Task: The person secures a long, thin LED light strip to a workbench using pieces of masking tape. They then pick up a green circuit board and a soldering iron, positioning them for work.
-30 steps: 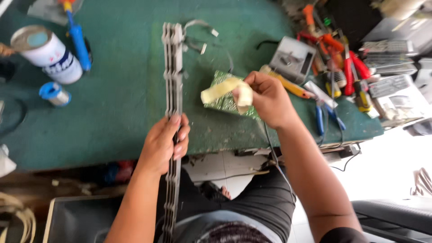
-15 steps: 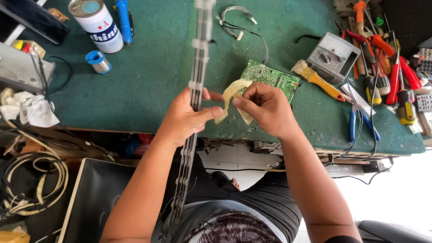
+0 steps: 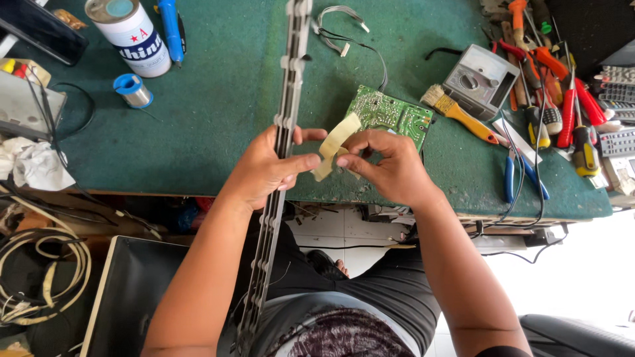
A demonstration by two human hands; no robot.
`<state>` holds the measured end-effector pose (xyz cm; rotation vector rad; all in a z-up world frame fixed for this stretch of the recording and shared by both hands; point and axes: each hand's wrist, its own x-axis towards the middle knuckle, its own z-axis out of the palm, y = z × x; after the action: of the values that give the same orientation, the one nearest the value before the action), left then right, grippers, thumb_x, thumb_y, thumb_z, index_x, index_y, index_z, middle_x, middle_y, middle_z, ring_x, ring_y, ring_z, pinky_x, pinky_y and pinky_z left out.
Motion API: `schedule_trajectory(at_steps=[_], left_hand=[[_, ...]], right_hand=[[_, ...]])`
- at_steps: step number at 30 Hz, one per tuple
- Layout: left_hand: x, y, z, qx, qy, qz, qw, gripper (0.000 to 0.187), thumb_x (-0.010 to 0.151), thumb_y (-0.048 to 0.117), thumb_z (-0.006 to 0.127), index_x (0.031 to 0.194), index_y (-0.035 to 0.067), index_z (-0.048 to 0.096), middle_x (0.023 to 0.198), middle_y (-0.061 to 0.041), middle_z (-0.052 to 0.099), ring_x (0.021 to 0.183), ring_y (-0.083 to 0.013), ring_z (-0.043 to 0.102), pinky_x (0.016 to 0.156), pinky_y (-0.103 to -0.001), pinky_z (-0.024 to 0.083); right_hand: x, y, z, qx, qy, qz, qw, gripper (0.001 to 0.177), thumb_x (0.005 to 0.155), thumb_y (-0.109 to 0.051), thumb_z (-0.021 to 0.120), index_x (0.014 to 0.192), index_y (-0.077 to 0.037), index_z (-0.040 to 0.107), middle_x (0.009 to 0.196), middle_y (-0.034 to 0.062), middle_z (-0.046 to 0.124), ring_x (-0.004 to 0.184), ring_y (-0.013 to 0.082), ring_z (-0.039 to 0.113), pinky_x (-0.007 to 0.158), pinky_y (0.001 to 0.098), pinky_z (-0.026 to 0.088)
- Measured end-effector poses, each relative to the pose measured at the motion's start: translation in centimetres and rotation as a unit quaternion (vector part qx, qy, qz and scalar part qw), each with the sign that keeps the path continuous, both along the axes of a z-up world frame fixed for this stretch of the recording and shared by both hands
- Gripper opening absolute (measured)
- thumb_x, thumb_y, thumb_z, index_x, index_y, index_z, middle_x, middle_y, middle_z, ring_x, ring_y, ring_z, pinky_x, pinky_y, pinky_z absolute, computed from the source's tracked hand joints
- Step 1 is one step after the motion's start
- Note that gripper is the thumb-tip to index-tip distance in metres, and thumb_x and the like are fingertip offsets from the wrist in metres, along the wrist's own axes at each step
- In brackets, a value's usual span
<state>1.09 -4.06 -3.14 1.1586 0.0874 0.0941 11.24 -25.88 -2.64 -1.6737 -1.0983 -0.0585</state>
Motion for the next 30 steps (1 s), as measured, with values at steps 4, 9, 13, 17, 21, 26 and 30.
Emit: schedule_trajectory(at_steps=[4,9,13,17,21,26,30], left_hand=[[0.7,-0.4,-0.9,0.006,0.004,-0.003,1.000,0.047,0.078,-0.003,0.091,0.105,0.007,0.053,0.108,-0.014,0.077,0.042,-0.0004,0.045,0.032,-0.016,0.035],[0.8,-0.7,-1.6,0.050,-0.011,0.022,0.998,0.045,0.081,-0.004,0.089,0.106,0.005,0.053,0.094,-0.016,0.074,0.043,-0.0052,0.049,0.032,-0.018,0.035],[0.7,-0.6,-1.8,0.096,-0.031,0.025,0.995,0.044,0.080,-0.002,0.090,0.107,0.003,0.056,0.095,-0.017,0.075,0.051,-0.0090,0.062,0.032,-0.020,0.040],[1.2,-0.8,-2.3,0.200,-0.048,0.026,0.978,0.043,0.079,0.006,0.094,0.102,0.006,0.058,0.092,-0.011,0.077,0.054,-0.0064,0.062,0.040,-0.018,0.046],[0.4,-1.6,-1.2,0.184,-0.030,0.024,0.982,0.051,0.077,0.021,0.099,0.101,0.005,0.058,0.090,-0.011,0.078,0.054,-0.0025,0.060,0.042,-0.018,0.047],[-0.1,-1.3,3.4,0.061,0.067,-0.003,0.996,0.042,0.102,0.039,0.070,0.108,0.002,0.052,0.084,-0.020,0.076,0.040,-0.0066,0.047,0.031,-0.021,0.036],[1.2,-1.3,1.1,0.049,0.087,-0.026,0.995,0.035,0.096,0.026,0.082,0.104,0.003,0.057,0.076,-0.022,0.073,0.041,-0.0075,0.043,0.030,-0.021,0.033]], right_hand=[[0.1,0.1,-0.9,-0.004,0.008,0.000,1.000,0.018,0.093,-0.011,0.088,0.089,-0.003,0.073,0.089,0.0184,0.078,0.074,0.0281,0.072,0.070,0.0391,0.056],[0.6,-0.6,-1.7,-0.085,0.049,-0.059,0.993,0.038,0.092,-0.034,0.089,0.107,0.000,0.078,0.091,0.0225,0.079,0.078,0.0330,0.074,0.071,0.0418,0.059],[1.1,-1.0,-1.3,-0.100,0.112,-0.054,0.987,0.058,0.094,-0.051,0.082,0.121,0.001,0.077,0.101,0.0236,0.078,0.087,0.0320,0.074,0.074,0.0418,0.058],[1.7,0.0,-2.3,0.004,0.234,0.012,0.972,0.039,0.098,-0.030,0.076,0.121,0.001,0.073,0.110,0.0170,0.072,0.101,0.0279,0.069,0.090,0.0418,0.056],[2.4,0.3,-2.4,0.098,0.214,0.064,0.970,0.013,0.095,-0.005,0.082,0.103,0.002,0.075,0.102,0.0160,0.076,0.090,0.0229,0.071,0.086,0.0363,0.057],[1.2,-0.6,-1.5,0.097,0.156,0.113,0.976,0.011,0.092,0.001,0.083,0.100,0.001,0.075,0.100,0.0176,0.078,0.094,0.0237,0.073,0.087,0.0369,0.057],[0.3,-0.2,-1.0,0.075,0.114,0.115,0.984,0.012,0.087,0.006,0.085,0.097,0.002,0.078,0.097,0.0184,0.078,0.086,0.0228,0.072,0.080,0.0367,0.055]])
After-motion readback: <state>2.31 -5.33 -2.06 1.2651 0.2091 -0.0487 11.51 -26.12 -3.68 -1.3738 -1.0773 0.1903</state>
